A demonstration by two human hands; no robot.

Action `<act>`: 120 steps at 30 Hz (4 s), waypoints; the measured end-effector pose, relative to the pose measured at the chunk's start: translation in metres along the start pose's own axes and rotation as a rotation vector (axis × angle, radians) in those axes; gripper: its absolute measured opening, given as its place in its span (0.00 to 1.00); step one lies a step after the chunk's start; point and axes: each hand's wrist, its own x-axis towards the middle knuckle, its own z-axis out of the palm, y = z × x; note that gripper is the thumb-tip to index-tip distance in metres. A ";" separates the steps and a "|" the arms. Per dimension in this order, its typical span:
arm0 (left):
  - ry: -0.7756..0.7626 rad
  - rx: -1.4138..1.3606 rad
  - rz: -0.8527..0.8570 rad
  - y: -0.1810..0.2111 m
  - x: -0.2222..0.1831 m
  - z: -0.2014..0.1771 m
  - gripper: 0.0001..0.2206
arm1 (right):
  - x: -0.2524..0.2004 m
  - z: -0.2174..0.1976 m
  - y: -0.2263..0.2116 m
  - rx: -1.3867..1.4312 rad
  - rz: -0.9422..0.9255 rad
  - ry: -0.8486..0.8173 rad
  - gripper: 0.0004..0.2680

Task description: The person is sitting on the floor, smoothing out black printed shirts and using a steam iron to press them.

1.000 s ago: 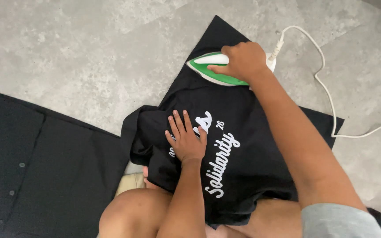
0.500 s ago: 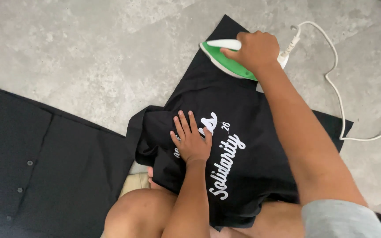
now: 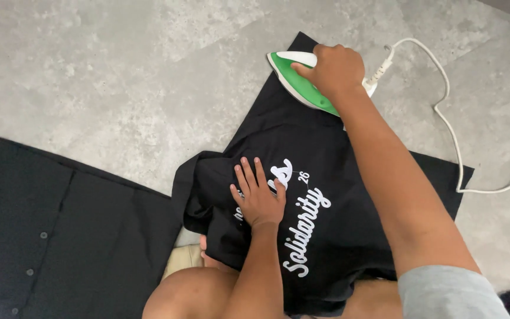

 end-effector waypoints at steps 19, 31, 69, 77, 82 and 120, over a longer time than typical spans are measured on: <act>0.292 -0.061 0.082 0.010 -0.003 0.019 0.30 | -0.321 -0.032 0.178 0.824 0.646 0.624 0.06; -0.540 -0.742 0.810 0.216 -0.196 -0.048 0.09 | -0.447 0.018 0.243 0.968 1.255 1.077 0.06; -1.196 -0.298 0.906 0.328 -0.266 -0.046 0.32 | -0.458 0.102 0.255 1.243 1.641 1.189 0.04; -1.203 -0.268 0.877 0.322 -0.265 -0.018 0.32 | -0.468 0.152 0.252 1.161 1.717 1.090 0.15; -1.203 -0.330 0.858 0.313 -0.273 -0.069 0.32 | -0.485 0.120 0.231 1.171 1.701 1.002 0.30; -0.141 0.033 0.904 -0.012 -0.134 -0.143 0.18 | -0.463 -0.044 0.029 0.575 0.430 0.566 0.06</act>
